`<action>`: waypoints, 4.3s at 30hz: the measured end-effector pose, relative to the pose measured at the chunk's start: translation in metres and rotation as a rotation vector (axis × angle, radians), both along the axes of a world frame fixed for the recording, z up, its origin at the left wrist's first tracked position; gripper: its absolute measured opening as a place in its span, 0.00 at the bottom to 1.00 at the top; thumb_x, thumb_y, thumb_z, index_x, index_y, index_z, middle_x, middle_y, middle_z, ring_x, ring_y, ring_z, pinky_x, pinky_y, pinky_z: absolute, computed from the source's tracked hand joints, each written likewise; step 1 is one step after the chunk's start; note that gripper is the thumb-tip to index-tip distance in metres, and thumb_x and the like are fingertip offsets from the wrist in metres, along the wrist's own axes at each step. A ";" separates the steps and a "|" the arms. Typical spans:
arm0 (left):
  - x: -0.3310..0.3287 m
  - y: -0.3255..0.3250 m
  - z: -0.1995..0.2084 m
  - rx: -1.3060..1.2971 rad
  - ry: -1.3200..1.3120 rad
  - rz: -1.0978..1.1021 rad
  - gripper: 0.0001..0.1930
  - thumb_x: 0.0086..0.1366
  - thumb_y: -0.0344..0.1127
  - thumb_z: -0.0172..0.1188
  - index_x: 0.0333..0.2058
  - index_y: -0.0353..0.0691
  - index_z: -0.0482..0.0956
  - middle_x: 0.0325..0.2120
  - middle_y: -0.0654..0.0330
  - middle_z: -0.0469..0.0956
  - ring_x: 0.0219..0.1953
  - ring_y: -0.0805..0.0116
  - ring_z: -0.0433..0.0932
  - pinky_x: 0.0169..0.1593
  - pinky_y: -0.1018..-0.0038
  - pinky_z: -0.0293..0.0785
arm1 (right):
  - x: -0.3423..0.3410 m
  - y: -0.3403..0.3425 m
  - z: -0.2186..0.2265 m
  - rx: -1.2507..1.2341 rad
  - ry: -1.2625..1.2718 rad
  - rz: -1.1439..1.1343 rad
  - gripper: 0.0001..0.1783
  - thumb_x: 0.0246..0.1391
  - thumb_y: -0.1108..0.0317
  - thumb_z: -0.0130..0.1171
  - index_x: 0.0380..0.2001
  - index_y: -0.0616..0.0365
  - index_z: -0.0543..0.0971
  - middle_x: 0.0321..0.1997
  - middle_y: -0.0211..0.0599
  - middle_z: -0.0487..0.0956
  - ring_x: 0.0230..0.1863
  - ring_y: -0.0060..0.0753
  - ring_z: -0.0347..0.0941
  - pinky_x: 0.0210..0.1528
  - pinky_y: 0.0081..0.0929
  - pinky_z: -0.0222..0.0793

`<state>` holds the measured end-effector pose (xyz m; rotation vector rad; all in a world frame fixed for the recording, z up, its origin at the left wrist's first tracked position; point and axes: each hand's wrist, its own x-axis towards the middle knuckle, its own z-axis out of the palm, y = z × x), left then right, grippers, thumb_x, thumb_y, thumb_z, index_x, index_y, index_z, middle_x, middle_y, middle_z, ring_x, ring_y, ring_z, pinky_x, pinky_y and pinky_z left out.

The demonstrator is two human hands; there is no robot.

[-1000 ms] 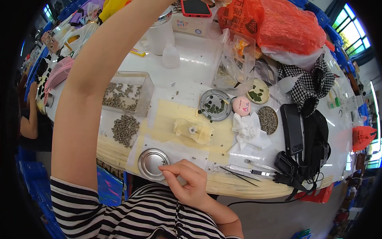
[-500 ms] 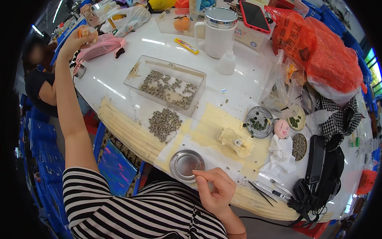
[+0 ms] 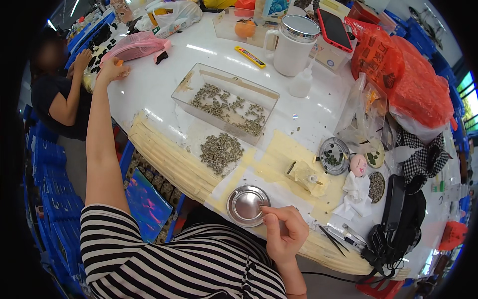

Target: The person picks up a small metal component from a tin and aligns it with a small plastic part, then repeats the process with a second set of components before picking up an orange object.

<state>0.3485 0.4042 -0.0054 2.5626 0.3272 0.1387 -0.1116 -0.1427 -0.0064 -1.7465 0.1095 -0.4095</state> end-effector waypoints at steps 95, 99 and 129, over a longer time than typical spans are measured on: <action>-0.344 -0.390 0.077 -0.351 -0.714 -1.688 0.06 0.42 0.29 0.61 0.21 0.41 0.72 0.20 0.66 0.65 0.23 0.71 0.69 0.27 0.76 0.66 | 0.002 -0.020 0.069 -1.082 -0.420 0.197 0.09 0.41 0.65 0.64 0.21 0.52 0.73 0.22 0.25 0.67 0.18 0.22 0.63 0.21 0.20 0.55; -0.344 -0.400 0.061 -0.476 -0.958 -1.670 0.04 0.46 0.28 0.60 0.21 0.41 0.73 0.21 0.66 0.67 0.25 0.72 0.70 0.30 0.77 0.68 | 0.002 -0.022 0.066 -0.911 -0.388 0.230 0.10 0.37 0.69 0.63 0.17 0.50 0.69 0.17 0.23 0.63 0.15 0.24 0.58 0.18 0.22 0.49; -0.362 -0.380 0.022 -0.890 -0.526 -1.489 0.24 0.53 0.21 0.70 0.50 0.33 0.74 0.49 0.41 0.79 0.41 0.56 0.85 0.41 0.72 0.84 | -0.018 -0.005 0.059 -0.024 -0.289 -0.220 0.14 0.71 0.63 0.39 0.33 0.60 0.68 0.31 0.42 0.79 0.28 0.23 0.68 0.36 0.20 0.68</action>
